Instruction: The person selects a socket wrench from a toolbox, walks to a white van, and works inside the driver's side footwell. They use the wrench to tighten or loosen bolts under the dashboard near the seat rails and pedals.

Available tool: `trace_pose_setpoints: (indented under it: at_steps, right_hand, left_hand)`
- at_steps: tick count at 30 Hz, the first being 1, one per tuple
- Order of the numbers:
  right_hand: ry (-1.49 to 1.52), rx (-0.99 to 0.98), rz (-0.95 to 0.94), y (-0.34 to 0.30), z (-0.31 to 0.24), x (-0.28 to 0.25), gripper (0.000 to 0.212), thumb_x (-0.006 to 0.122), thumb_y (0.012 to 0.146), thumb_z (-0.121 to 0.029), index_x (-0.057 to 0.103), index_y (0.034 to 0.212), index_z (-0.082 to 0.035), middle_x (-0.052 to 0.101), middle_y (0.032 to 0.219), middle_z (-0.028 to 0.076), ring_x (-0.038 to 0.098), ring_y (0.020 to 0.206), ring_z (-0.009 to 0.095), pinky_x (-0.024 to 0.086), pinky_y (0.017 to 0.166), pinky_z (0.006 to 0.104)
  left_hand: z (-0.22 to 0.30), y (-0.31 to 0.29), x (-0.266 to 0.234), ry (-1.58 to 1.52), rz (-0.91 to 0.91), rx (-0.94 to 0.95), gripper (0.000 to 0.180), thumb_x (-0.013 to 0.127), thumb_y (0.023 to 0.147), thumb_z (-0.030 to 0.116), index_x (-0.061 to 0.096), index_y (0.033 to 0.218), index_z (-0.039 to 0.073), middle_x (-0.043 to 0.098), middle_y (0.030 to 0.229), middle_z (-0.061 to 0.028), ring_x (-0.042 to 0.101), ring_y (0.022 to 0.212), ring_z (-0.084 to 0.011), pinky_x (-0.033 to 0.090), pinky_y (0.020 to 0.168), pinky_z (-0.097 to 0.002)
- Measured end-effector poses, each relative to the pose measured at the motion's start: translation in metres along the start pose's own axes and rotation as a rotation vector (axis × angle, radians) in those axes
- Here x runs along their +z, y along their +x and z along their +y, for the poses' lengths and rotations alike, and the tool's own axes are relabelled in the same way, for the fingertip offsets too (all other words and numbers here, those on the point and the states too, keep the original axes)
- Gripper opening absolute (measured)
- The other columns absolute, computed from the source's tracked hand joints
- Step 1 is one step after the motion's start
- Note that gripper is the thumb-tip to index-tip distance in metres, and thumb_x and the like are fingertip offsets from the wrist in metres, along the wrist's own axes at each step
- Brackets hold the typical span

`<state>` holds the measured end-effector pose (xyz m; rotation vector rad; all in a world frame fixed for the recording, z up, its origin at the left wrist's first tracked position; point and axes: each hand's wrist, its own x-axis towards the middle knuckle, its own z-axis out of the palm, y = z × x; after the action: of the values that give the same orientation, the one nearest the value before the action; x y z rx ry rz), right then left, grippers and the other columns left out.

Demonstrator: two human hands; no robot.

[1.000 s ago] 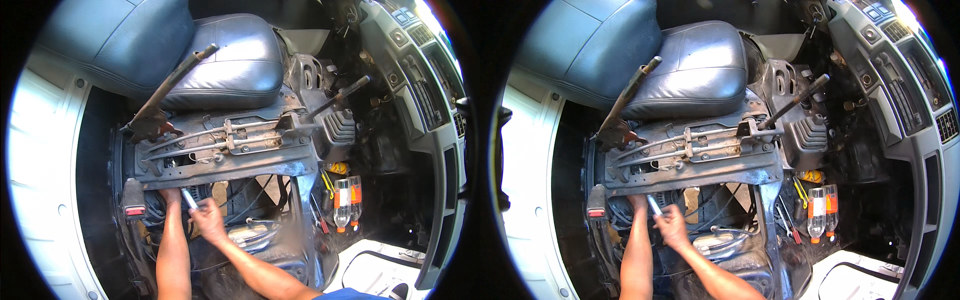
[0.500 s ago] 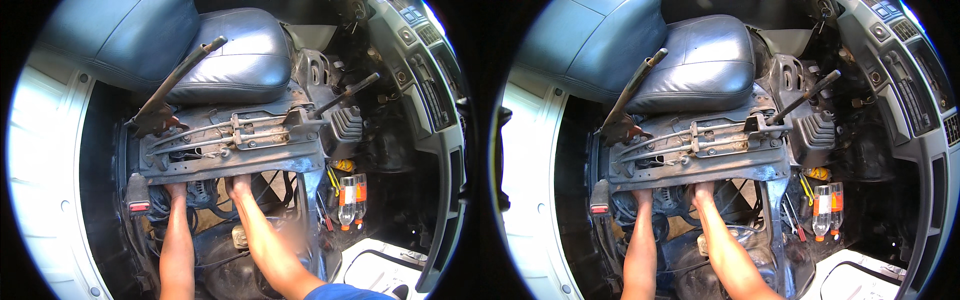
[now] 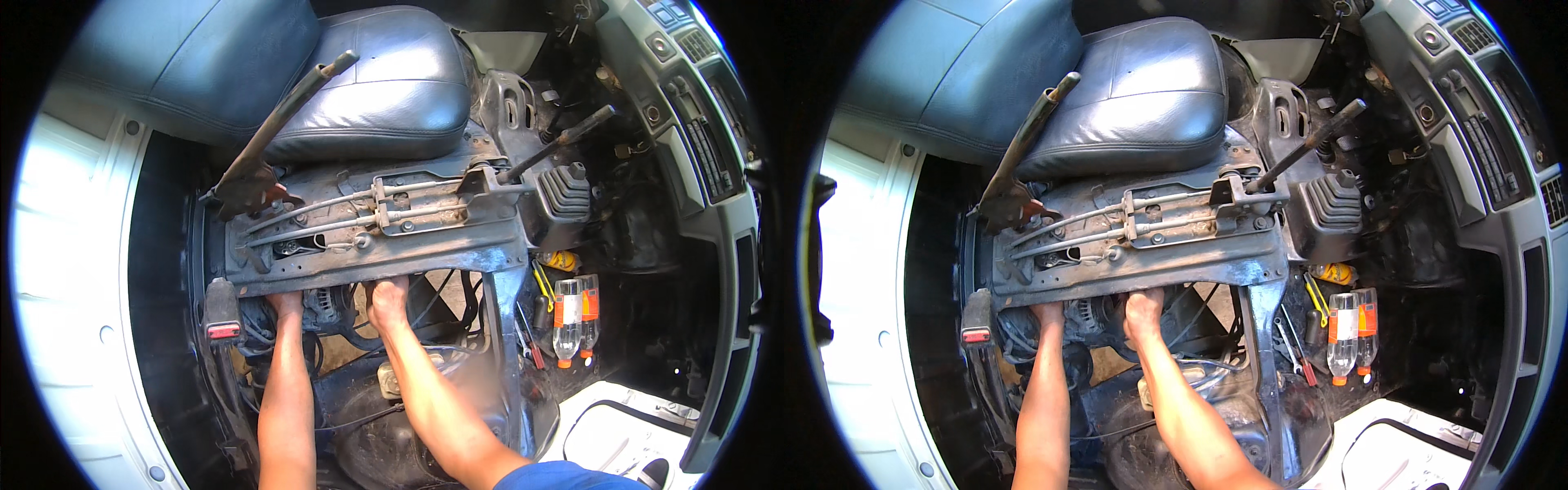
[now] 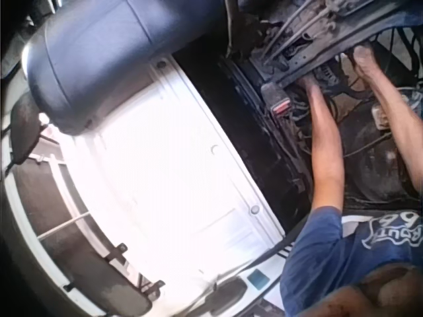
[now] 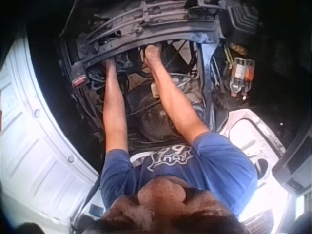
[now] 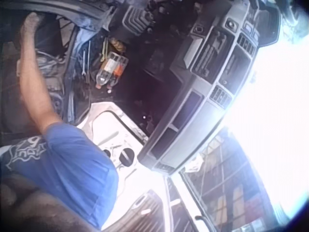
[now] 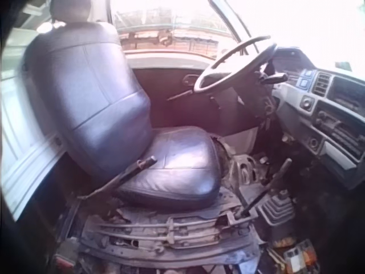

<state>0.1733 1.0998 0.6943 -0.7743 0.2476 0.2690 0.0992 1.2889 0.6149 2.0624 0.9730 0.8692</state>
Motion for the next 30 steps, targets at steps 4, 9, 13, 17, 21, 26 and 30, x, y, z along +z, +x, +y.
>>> trace_pose_setpoints:
  at_steps: [4,9,13,17,21,26,30]
  right_hand:
    - [-0.032,-0.042,-0.081,0.026,0.000,-0.012,0.029,0.065,0.096,-0.022,0.060,0.119,-0.005,0.065,0.110,0.006,0.062,0.099,0.018,0.051,0.088,0.0322]
    - [-0.390,0.336,-0.050,-0.056,-0.019,0.007,0.018,0.070,0.090,-0.014,0.058,0.096,-0.001,0.065,0.083,0.009,0.062,0.063,0.014,0.056,0.061,0.0300]
    - [-0.559,0.467,-0.346,-0.110,0.000,0.044,0.031,0.065,0.093,-0.002,0.046,0.117,-0.004,0.060,0.089,0.006,0.060,0.070,0.010,0.054,0.056,0.0250]
    - [-0.492,0.499,-0.283,-0.094,0.008,0.032,0.038,0.065,0.093,-0.001,0.045,0.126,-0.003,0.060,0.092,0.005,0.060,0.068,0.010,0.052,0.057,0.0246]
    - [-0.293,0.144,-0.126,-0.036,-0.007,-0.008,0.014,0.059,0.095,-0.009,0.062,0.107,-0.001,0.065,0.084,0.003,0.061,0.067,0.011,0.048,0.061,0.0253]
    - [-0.239,-0.146,-0.018,0.035,0.008,-0.013,0.026,0.059,0.098,-0.016,0.061,0.121,-0.003,0.065,0.113,0.009,0.058,0.108,0.019,0.046,0.097,0.0353]
    - [-0.183,0.082,0.009,-0.008,0.007,-0.013,0.021,0.062,0.096,-0.016,0.060,0.113,-0.003,0.065,0.097,0.005,0.061,0.083,0.014,0.053,0.078,0.0330]
  left_hand:
    - [0.001,0.005,-0.008,0.118,-0.128,0.091,0.028,0.069,0.087,0.028,0.070,0.103,0.005,0.071,0.108,-0.0161,0.063,0.108,-0.0353,0.045,0.099,-0.0456]
    - [0.004,0.008,-0.021,0.188,-0.205,0.053,0.033,0.065,0.092,0.029,0.069,0.110,0.001,0.071,0.108,-0.0165,0.064,0.105,-0.0300,0.047,0.094,-0.0445]
    - [0.001,0.014,-0.027,-0.095,-0.224,-0.048,0.031,0.066,0.091,0.029,0.069,0.107,0.003,0.070,0.106,-0.0183,0.064,0.105,-0.0347,0.047,0.093,-0.0471]
    - [-0.005,0.018,-0.029,-0.066,-0.208,0.129,0.029,0.067,0.089,0.028,0.070,0.104,0.004,0.070,0.105,-0.0200,0.063,0.105,-0.0394,0.047,0.092,-0.0497]
    - [-0.007,0.016,-0.028,0.564,-0.241,0.433,0.045,0.065,0.091,0.027,0.061,0.129,0.002,0.062,0.128,-0.0244,0.056,0.119,-0.0470,0.042,0.103,-0.0528]
    - [-0.005,0.016,-0.028,0.454,-0.207,0.407,0.039,0.068,0.087,0.033,0.069,0.114,0.005,0.067,0.115,-0.0215,0.059,0.111,-0.0449,0.045,0.097,-0.0530]
    - [-0.014,0.015,-0.024,0.322,-0.190,0.319,0.043,0.067,0.090,0.027,0.063,0.125,0.002,0.065,0.124,-0.0218,0.059,0.118,-0.0404,0.043,0.102,-0.0483]
